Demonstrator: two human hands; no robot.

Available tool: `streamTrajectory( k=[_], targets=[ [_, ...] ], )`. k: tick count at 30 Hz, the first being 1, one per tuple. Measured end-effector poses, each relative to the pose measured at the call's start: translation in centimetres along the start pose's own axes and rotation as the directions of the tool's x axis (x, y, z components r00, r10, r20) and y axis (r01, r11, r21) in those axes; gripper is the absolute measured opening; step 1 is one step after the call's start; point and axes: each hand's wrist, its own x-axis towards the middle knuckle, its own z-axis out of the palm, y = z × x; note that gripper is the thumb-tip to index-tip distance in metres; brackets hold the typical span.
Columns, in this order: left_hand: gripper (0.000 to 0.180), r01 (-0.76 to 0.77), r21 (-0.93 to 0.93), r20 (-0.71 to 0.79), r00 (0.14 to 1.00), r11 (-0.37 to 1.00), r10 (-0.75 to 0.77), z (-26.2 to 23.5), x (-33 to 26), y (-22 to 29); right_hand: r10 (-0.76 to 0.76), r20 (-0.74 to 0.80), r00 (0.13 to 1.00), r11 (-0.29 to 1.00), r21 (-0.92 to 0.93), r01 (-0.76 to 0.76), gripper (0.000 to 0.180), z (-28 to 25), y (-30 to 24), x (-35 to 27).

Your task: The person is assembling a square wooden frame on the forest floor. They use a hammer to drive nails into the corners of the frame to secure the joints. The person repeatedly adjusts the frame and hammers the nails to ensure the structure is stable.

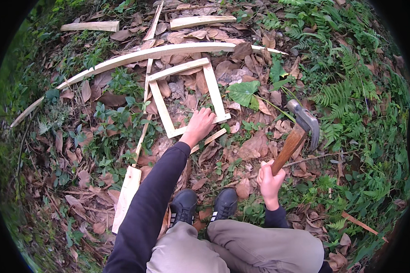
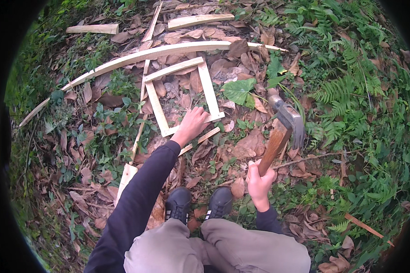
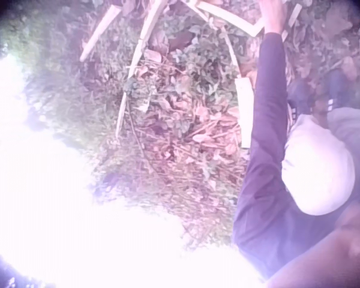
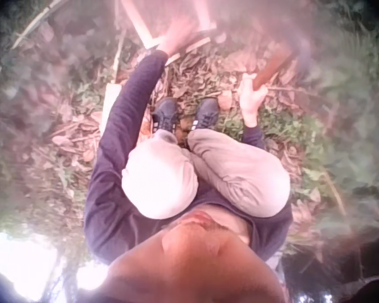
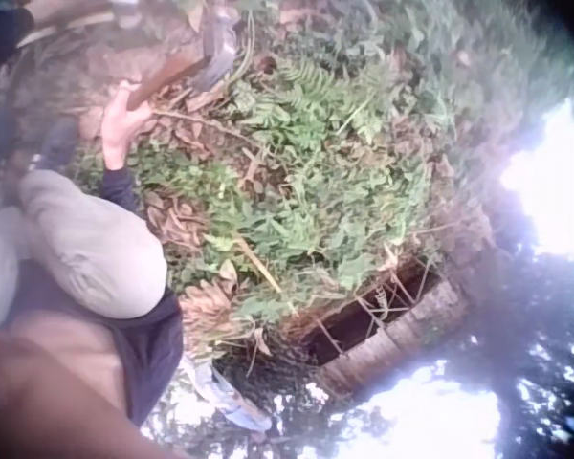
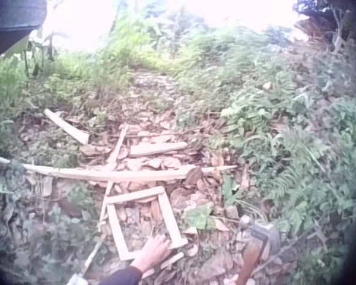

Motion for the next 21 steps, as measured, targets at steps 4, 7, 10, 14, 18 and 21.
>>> streamTrajectory(
  k=[4,7,10,14,18,21],
  targets=[
    [0.043,-0.022,-0.055,0.06,0.998,0.998,0.026,-0.4,-0.6,0.0,0.045,-0.013,0.999,0.999,0.03,-0.044,0.015,-1.2,0.2,-0.4],
    [0.043,0.022,-0.095,0.069,0.997,0.995,-0.016,-0.5,-0.8,0.3,0.054,0.0,0.999,0.998,0.031,-0.054,0.015,-1.4,0.7,-0.5],
    [0.042,0.01,-0.148,0.04,0.999,0.989,-0.004,-0.6,-0.8,0.6,0.066,-0.036,0.997,0.998,0.025,-0.066,0.023,-0.6,1.2,-0.4],
    [0.04,0.012,-0.166,0.035,0.999,0.986,-0.007,-1.3,-0.5,0.8,0.034,-0.011,0.999,0.997,-0.065,-0.035,0.02,-1.6,3.1,-0.3],
    [0.041,0.015,-0.199,0.014,1.0,0.98,-0.012,-0.8,-0.3,0.5,-0.018,0.002,1.0,0.978,-0.207,0.018,0.021,-2.2,4.3,0.1],
    [0.041,0.03,-0.182,0.074,0.997,0.983,-0.017,-1.0,0.0,0.4,0.005,-0.002,1.0,0.977,-0.212,-0.005,0.022,-2.0,4.2,0.0]
  ],
)
